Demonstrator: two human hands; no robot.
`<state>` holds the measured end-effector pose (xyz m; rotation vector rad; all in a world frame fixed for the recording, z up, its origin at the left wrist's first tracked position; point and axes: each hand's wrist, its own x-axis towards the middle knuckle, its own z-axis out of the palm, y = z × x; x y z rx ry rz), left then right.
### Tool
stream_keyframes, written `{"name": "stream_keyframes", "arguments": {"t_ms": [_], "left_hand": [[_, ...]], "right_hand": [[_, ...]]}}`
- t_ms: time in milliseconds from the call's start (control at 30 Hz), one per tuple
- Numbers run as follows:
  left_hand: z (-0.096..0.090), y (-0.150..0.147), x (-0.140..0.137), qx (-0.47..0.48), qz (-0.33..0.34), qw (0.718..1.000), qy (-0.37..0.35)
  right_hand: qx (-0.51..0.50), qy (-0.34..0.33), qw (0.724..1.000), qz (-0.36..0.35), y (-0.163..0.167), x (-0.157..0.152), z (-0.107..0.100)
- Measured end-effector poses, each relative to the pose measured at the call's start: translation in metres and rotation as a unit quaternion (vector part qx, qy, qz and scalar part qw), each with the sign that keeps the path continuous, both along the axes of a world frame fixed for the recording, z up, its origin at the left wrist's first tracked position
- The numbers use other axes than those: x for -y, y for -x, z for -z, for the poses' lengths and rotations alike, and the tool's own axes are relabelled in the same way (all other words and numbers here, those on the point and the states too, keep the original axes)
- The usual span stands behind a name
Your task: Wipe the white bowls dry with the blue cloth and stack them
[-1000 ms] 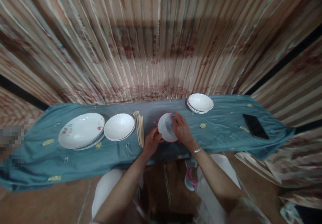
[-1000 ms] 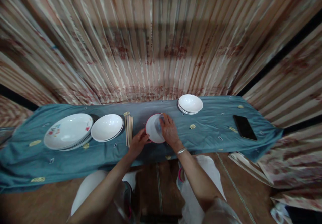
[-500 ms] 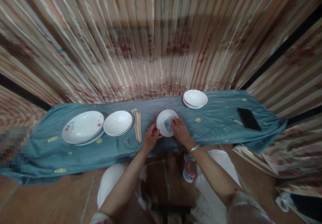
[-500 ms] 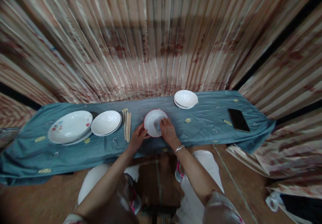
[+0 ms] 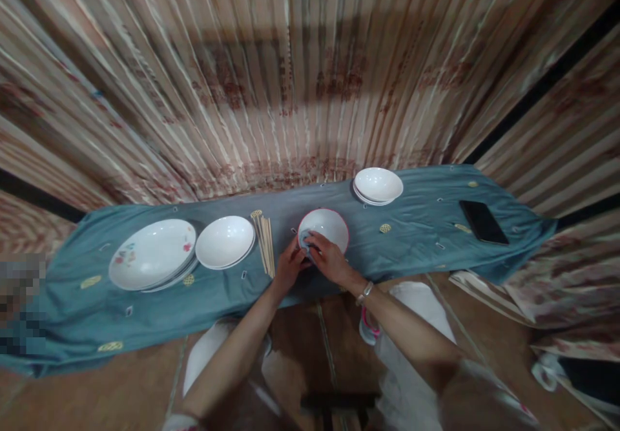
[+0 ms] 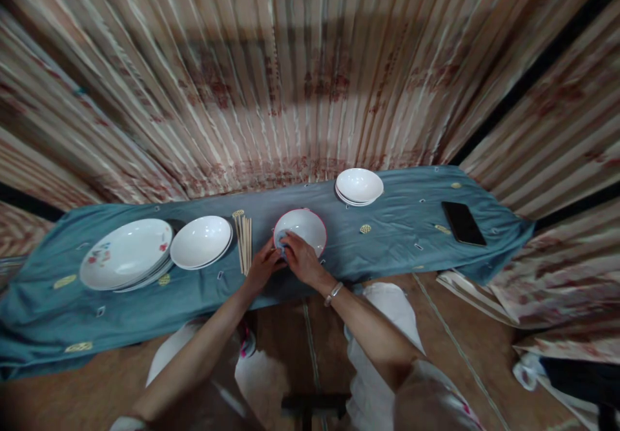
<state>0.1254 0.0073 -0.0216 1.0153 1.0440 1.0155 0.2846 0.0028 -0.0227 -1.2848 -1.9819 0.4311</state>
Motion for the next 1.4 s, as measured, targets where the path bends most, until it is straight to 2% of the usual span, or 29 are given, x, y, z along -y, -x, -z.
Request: {"name": "stream_keyframes", "arguments": {"t_ms": [233, 467, 700, 967, 1133, 1400], "left_hand": [[0.003, -0.001, -0.002, 0.020, -0.003, 1.000, -0.002], [0.007, -0.008, 0.001, 0.060, -0.026, 0.998, 0.000], [0.006, -0.007, 0.003, 0.058, -0.030, 0.998, 0.010], [0.005, -0.006, 0.006, 0.041, -0.022, 0.999, -0.007], [0.006, -0.009, 0.007, 0.046, -0.023, 0.999, -0.008], [0.004, -0.013, 0.010, 0.077, -0.047, 0.996, 0.020]], "right_hand": [[0.064, -0.058, 0.996, -0.032, -0.005, -0.015, 0.010], [0.225, -0.077, 0.969, 0.062, -0.010, -0.028, -0.006], [0.285, -0.057, 0.949, 0.119, -0.017, -0.021, -0.018], [0.289, -0.011, 0.946, 0.143, -0.023, -0.011, -0.022], [0.262, 0.014, 0.954, 0.143, -0.025, -0.005, -0.014], [0.124, -0.013, 0.992, 0.011, -0.034, 0.002, 0.004]]}}
